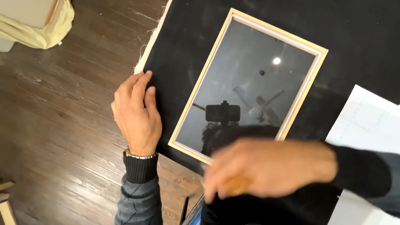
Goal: The recorder is framing a piece of artwork, including cutting materials and cleaning the glass.
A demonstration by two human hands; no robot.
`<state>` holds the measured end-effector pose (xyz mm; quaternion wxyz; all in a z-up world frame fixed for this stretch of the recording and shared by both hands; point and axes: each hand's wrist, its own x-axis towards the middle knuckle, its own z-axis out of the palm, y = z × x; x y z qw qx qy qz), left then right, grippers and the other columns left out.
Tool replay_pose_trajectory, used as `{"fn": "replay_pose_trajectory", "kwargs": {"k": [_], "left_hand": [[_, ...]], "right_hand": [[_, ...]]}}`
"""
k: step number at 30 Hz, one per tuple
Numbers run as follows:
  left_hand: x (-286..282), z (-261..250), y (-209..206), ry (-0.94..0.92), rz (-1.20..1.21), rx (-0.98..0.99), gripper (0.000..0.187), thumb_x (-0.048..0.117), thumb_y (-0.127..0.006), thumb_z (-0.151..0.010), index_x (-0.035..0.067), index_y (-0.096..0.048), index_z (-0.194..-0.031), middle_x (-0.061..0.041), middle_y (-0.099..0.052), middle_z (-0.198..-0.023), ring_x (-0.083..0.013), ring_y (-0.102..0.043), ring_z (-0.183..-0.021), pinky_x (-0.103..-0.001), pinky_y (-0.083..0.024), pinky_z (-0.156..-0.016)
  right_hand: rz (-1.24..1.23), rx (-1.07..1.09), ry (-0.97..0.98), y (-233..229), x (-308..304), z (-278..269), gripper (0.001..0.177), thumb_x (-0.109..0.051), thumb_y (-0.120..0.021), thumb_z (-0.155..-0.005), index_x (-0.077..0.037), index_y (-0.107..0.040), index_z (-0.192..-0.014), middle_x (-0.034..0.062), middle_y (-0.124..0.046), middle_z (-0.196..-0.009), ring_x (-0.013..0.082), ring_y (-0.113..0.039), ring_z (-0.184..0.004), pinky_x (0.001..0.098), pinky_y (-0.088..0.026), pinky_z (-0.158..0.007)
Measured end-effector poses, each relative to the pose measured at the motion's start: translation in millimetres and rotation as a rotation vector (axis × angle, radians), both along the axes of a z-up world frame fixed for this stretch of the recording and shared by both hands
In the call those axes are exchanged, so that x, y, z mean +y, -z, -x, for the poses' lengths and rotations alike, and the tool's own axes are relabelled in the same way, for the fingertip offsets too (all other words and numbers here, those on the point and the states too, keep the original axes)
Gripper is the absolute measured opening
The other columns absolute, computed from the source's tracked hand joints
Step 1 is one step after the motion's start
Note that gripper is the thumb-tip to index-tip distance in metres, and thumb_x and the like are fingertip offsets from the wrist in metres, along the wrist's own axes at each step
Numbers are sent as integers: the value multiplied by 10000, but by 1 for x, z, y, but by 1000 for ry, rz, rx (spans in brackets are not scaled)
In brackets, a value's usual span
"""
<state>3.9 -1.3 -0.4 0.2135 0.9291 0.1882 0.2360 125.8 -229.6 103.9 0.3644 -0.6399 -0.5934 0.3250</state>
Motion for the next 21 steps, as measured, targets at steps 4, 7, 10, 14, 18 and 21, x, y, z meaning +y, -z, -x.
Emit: {"fn": "replay_pose_trajectory", "kwargs": {"k": [4,7,10,14,18,21], "left_hand": [[4,-2,2,2,-17,-16,294,103,-637,-1064,117,-668,-1356,-78,-641,-1358,-289,-589,-1255,-419,-425,-1033],[1,3,3,-1,4,-13,276,97,-635,-1079,126,-683,-1350,-69,-645,-1366,-282,-589,-1256,-414,-427,-1042],[3,-2,1,-9,7,-26,255,93,-639,-1074,138,-709,-1315,-66,-650,-1356,-278,-594,-1238,-413,-428,-1030],[2,1,2,1,-5,-29,240,100,-648,-1060,145,-718,-1286,-64,-653,-1344,-270,-601,-1221,-410,-431,-1016],[0,4,3,1,1,-29,242,98,-647,-1072,141,-716,-1299,-63,-649,-1352,-280,-593,-1240,-412,-429,-1039],[2,1,2,-3,23,-44,240,87,-642,-1079,139,-715,-1301,-57,-652,-1354,-273,-602,-1236,-407,-430,-1033]], "right_hand": [[-3,-197,176,18,3,-63,155,-157,-624,-1010,-122,-691,-1146,74,-707,-1085,254,-677,-1042,391,-530,-911],[25,-381,636,35,2,-85,161,-175,-548,-1101,-109,-655,-1201,100,-680,-1084,276,-682,-982,382,-544,-859],[-113,-395,425,20,19,-29,144,-213,-564,-1029,-154,-665,-1113,58,-687,-1060,267,-677,-1019,423,-510,-862],[24,685,-389,3,26,23,165,-207,-556,-1019,-136,-656,-1130,47,-699,-1125,235,-688,-1078,359,-531,-984],[-71,-621,258,46,12,-60,266,-209,-631,-1032,-76,-705,-1250,136,-733,-1080,295,-704,-913,429,-586,-770],[149,132,810,32,15,-65,221,-241,-523,-1136,-78,-669,-1166,173,-714,-879,295,-738,-736,421,-562,-635]]}}
